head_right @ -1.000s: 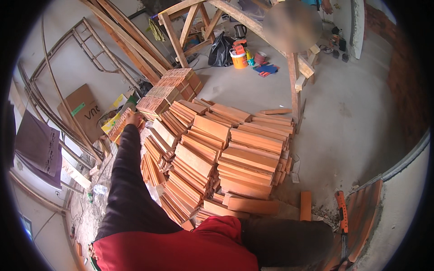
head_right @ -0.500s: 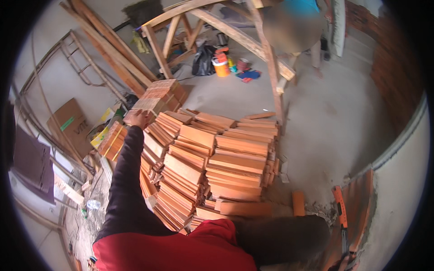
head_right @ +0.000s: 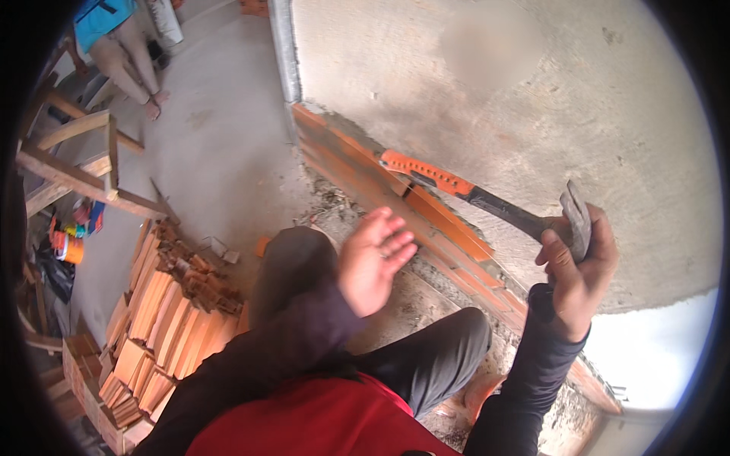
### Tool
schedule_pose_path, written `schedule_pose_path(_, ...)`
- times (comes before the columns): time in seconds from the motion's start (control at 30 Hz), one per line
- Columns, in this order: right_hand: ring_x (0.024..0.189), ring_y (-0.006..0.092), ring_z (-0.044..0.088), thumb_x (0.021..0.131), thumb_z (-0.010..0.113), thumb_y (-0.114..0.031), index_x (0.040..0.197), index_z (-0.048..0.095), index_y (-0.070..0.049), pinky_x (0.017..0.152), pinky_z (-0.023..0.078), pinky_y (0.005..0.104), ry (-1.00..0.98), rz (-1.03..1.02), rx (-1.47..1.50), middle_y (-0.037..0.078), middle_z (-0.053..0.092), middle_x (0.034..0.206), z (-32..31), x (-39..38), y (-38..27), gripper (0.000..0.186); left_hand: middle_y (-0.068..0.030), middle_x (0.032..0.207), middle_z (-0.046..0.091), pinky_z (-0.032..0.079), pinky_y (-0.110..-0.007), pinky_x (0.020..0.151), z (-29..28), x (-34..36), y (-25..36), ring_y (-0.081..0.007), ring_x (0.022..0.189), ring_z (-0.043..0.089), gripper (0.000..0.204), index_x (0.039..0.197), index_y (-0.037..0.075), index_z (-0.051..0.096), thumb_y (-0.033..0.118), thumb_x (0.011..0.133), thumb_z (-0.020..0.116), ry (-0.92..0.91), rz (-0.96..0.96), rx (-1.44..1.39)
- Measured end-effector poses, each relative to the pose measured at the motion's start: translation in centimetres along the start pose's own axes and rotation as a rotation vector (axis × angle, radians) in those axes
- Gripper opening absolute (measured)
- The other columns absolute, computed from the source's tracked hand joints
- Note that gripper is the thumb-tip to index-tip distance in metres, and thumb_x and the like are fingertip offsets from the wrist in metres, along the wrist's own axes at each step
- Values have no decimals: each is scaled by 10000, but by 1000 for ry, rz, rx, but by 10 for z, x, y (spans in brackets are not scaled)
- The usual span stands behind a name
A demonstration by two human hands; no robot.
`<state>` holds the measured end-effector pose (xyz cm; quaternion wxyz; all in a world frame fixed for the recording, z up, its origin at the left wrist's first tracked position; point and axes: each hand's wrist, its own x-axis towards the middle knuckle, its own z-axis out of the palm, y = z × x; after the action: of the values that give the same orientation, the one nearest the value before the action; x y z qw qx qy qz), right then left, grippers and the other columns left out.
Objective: The person applies mortar to the back of decorative clay tiles using a trowel, then presses the tiles onto a wall and taps them into place using a hammer.
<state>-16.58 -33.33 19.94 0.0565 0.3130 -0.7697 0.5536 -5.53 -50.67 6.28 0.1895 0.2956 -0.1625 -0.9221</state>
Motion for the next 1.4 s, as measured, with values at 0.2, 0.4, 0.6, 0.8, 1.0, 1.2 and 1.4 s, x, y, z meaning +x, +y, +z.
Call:
schedule_pose_path(0.2, 591, 75, 525, 808, 700, -41, 1153, 550, 64, 503, 409, 212, -154, -42, -222, 42, 612, 764, -26, 21, -15, 390, -29, 1402, 362, 467, -415, 940, 10, 82, -130, -257, 1096, 512, 512, 1433, 164, 332, 394, 990, 445, 204, -272, -47)
schedule_pose_path(0.4, 589, 69, 531, 815, 687, 11, 1201, 529, 72, 494, 415, 207, -247, -17, -400, 46, 611, 764, -2, 43, -17, 422, -21, 1446, 316, 448, -431, 980, 14, 81, -159, -302, 1183, 481, 585, 1477, 198, 287, 466, 979, 435, 70, -278, -229)
schedule_pose_path(0.6, 554, 50, 508, 822, 682, -28, 1279, 495, 67, 455, 378, 183, -302, 50, -551, 39, 612, 775, 28, 75, -36, 503, -8, 1453, 280, 414, -403, 1008, 23, 87, -168, -292, 1209, 483, 612, 1478, 209, 278, 522, 969, 408, 92, -266, -297)
schedule_pose_path(0.8, 497, 41, 463, 816, 649, -67, 1318, 471, 40, 406, 327, 183, -353, 4, -715, 28, 584, 744, 35, 101, -41, 542, -11, 1448, 295, 342, -387, 1034, 27, 92, -173, -264, 1196, 506, 619, 1472, 223, 285, 561, 961, 373, 130, -286, -255)
schedule_pose_path(1.0, 462, 30, 442, 884, 596, -122, 1358, 418, 57, 399, 312, 174, -462, 50, -872, 19, 565, 738, 45, 115, -42, 537, -15, 1433, 321, 339, -385, 1023, 31, 93, -169, -261, 1170, 532, 602, 1456, 236, 308, 568, 956, 359, 196, -289, -242)
schedule_pose_path(1.2, 440, 22, 413, 894, 600, -139, 1334, 439, 51, 384, 294, 177, -438, 14, -829, 4, 546, 696, 52, 116, -29, 506, -23, 1431, 324, 337, -400, 1028, 30, 94, -172, -265, 1175, 530, 591, 1450, 237, 309, 559, 957, 360, 189, -288, -243)
schedule_pose_path(1.4, 427, 17, 404, 899, 601, -156, 1308, 463, 38, 376, 282, 182, -463, 71, -871, -10, 537, 668, 56, 126, -30, 473, -22, 1424, 328, 335, -407, 1032, 30, 93, -168, -274, 1189, 524, 567, 1446, 237, 309, 532, 964, 356, 189, -286, -233)
